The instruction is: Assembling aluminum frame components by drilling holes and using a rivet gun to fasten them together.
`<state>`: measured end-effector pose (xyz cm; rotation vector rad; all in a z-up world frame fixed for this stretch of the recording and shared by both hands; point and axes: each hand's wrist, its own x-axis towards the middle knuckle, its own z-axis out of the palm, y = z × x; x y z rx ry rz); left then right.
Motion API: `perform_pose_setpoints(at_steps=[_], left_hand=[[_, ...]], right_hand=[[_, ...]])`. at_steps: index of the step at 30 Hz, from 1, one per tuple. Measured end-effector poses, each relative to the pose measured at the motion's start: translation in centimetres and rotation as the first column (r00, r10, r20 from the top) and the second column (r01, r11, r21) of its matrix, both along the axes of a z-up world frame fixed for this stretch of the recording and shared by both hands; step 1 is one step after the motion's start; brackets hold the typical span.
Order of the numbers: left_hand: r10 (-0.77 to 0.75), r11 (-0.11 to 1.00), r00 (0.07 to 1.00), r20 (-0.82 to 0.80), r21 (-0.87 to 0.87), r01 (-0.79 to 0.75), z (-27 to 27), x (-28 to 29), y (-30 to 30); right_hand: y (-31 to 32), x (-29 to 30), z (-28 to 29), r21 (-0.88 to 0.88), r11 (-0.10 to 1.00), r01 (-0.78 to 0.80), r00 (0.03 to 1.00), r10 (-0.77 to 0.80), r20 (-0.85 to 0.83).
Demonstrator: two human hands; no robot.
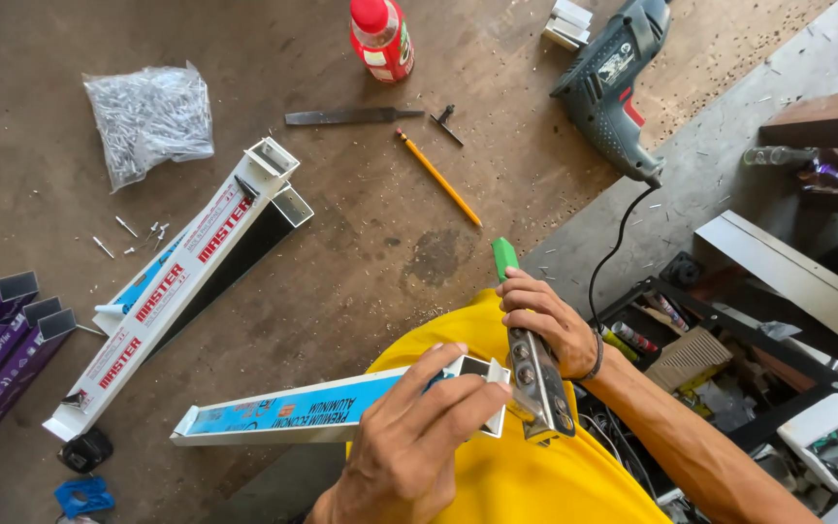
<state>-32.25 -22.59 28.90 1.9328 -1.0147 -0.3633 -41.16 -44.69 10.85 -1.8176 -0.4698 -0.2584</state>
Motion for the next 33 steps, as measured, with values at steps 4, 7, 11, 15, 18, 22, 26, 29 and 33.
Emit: perform_pose_setpoints(at_steps=[4, 7, 11, 15, 18, 22, 26, 29, 33], left_hand=[[0.011, 1.000, 1.000, -0.010, -0.018, -0.011, -0.1, -0.2, -0.2], [0.023, 0.998, 1.000, -0.011, -0.066, -0.024, -0.3, -0.2, -0.2], [0.040, 0.994, 0.999, -0.011, -0.101, -0.041, -0.4, -0.4, -0.3], [0.025, 0.995, 1.000, -0.006, -0.096, -0.025, -0.9, -0.1, 0.0], [0.024, 0.988, 1.000, -0.020, -0.153, -0.027, -1.7, 2.1, -0.2], [-0.028, 0.993, 0.975, -0.220, -0.120, 0.001, -1.7, 5.8, -0.3], [-0.052, 0.995, 0.942, -0.330, -0.099, 0.020, -1.6, 7.3, -0.8], [-0.058, 0.993, 0.948, -0.314, -0.118, 0.022, -2.4, 7.6, -1.0], [-0.079, 0.991, 0.972, -0.222, -0.127, 0.052, -1.6, 5.4, -0.9]], right_hand=[[-0.2, 0.0, -0.1, 0.001, 1.000, -0.004, 1.000, 0.004, 0.011], [-0.1, 0.0, 0.1, 0.004, 1.000, -0.002, 1.000, 0.002, 0.010], [0.1, -0.2, 0.1, 0.015, 1.000, -0.007, 1.000, 0.007, -0.005], [0.2, -0.5, 0.0, 0.026, 1.000, -0.017, 1.000, 0.017, -0.025], [0.0, -0.6, 0.7, 0.055, 0.997, -0.051, 0.989, 0.058, -0.133], [-0.1, -0.6, 2.6, -0.028, 1.000, -0.006, 0.947, -0.003, -0.321], [0.2, -1.5, 1.8, -0.086, 0.992, 0.095, 0.955, -0.115, -0.274], [1.5, -0.9, 2.2, -0.175, 0.950, 0.261, 0.942, -0.290, -0.171], [1.7, -0.9, 0.9, -0.190, 0.908, 0.373, 0.922, -0.386, -0.037]])
